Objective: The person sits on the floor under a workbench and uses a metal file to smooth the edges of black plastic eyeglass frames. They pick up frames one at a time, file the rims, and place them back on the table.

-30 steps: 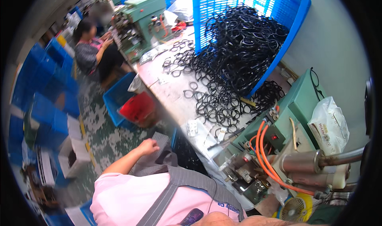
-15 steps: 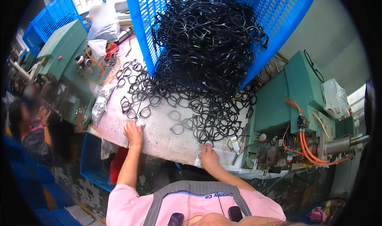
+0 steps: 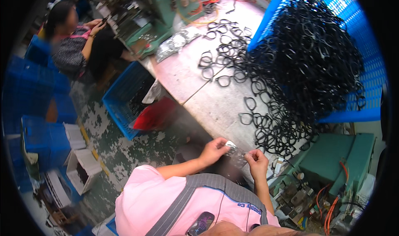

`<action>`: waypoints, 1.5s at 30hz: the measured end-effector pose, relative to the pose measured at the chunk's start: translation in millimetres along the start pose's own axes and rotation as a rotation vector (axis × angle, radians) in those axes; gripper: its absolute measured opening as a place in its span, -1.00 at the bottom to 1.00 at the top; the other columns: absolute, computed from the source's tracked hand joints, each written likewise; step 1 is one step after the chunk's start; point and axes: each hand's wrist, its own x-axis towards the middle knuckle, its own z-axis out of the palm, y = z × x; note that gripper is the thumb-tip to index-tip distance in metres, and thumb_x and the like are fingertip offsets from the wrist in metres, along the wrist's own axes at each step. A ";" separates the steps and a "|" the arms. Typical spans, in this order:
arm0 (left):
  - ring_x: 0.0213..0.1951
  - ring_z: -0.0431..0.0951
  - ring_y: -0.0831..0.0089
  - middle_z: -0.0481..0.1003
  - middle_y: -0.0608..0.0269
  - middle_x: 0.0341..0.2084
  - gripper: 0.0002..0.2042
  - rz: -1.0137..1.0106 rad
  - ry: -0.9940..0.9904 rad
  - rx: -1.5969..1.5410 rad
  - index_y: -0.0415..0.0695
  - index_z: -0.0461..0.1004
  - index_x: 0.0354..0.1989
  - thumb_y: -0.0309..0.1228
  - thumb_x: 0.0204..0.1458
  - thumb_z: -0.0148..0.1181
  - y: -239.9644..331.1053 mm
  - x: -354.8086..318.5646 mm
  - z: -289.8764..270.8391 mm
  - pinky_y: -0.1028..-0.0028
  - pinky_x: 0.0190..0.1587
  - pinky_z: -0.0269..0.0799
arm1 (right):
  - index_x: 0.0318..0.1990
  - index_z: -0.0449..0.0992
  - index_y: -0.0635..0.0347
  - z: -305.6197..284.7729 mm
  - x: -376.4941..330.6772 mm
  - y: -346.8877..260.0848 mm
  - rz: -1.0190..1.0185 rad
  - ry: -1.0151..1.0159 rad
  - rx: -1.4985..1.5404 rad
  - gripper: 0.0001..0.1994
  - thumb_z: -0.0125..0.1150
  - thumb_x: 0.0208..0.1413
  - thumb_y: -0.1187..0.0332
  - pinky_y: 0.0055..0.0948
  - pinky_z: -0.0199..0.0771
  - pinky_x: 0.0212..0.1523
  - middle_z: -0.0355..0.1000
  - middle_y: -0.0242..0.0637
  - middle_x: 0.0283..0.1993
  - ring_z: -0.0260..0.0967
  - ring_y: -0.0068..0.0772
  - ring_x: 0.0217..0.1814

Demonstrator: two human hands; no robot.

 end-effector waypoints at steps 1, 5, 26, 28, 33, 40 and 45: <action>-0.24 0.48 0.64 0.51 0.33 -0.29 -0.86 -0.030 -0.009 -0.134 -0.22 0.44 -0.15 -0.49 0.14 0.15 0.0 -6.2 3.8 0.56 -0.16 0.42 | -0.38 0.49 0.23 9.2 -2.0 -3.5 0.029 -0.091 0.079 -0.91 0.30 -0.04 0.52 -0.66 0.28 -0.47 0.43 -0.51 -0.47 0.24 -0.76 -0.50; -0.17 0.48 0.58 0.50 0.31 -0.24 -0.81 -0.192 -0.038 -0.594 -0.21 0.40 -0.03 -0.43 0.26 -0.04 -1.1 -28.6 -13.1 0.54 -0.06 0.41 | -0.34 0.46 0.30 58.5 -0.2 -1.9 -0.527 0.034 -0.268 -0.86 0.31 -0.03 0.51 -0.56 0.37 -0.45 0.40 -0.33 -0.45 0.36 -0.49 -0.48; -0.09 0.45 0.01 0.43 0.04 -0.15 -0.74 0.375 1.090 1.192 -0.11 0.42 -0.08 -0.43 0.03 0.17 -92.8 -65.1 -439.1 0.18 -0.05 0.40 | -0.21 0.49 0.24 108.9 -101.1 153.7 -0.407 -0.300 -0.552 -0.81 0.27 -0.02 0.51 -0.23 0.46 -0.25 0.45 -0.07 -0.25 0.45 0.00 -0.22; -0.07 0.42 0.03 0.41 0.04 -0.16 -0.76 0.493 0.971 1.294 -0.12 0.43 -0.09 -0.44 0.04 0.15 -101.8 -76.4 -434.1 0.21 -0.01 0.40 | -0.20 0.49 0.23 110.0 -103.0 153.7 -0.428 -0.296 -0.600 -0.81 0.27 -0.01 0.49 -0.23 0.47 -0.24 0.45 -0.08 -0.25 0.45 0.00 -0.21; -0.10 0.48 -0.11 0.49 -0.14 -0.18 -0.70 0.074 0.904 1.091 -0.24 0.40 -0.11 -0.30 0.08 0.14 -126.5 -82.7 -430.4 0.12 -0.05 0.41 | -0.21 0.50 0.22 112.9 -104.7 156.8 -0.428 -0.311 -0.670 -0.81 0.27 -0.01 0.48 -0.23 0.47 -0.21 0.46 -0.09 -0.26 0.46 0.00 -0.22; 0.14 0.39 0.05 0.39 -0.09 0.10 -0.52 -0.249 1.087 0.964 -0.16 0.36 0.14 -0.22 0.06 0.17 -146.3 -44.7 -449.2 0.25 0.18 0.28 | -0.22 0.52 0.22 114.0 -113.1 162.2 -0.305 -0.383 -0.682 -0.82 0.26 0.02 0.41 -0.20 0.47 -0.17 0.48 -0.05 -0.24 0.46 0.02 -0.19; 0.20 0.30 0.05 0.37 -0.01 0.13 -0.58 -0.037 0.974 0.864 -0.08 0.44 0.10 -0.27 0.03 0.19 -136.3 -48.0 -440.3 0.26 0.24 0.21 | -0.21 0.52 0.23 109.5 -126.0 164.5 -0.257 -0.330 -0.658 -0.81 0.25 0.03 0.38 -0.21 0.46 -0.15 0.48 -0.04 -0.22 0.46 0.02 -0.16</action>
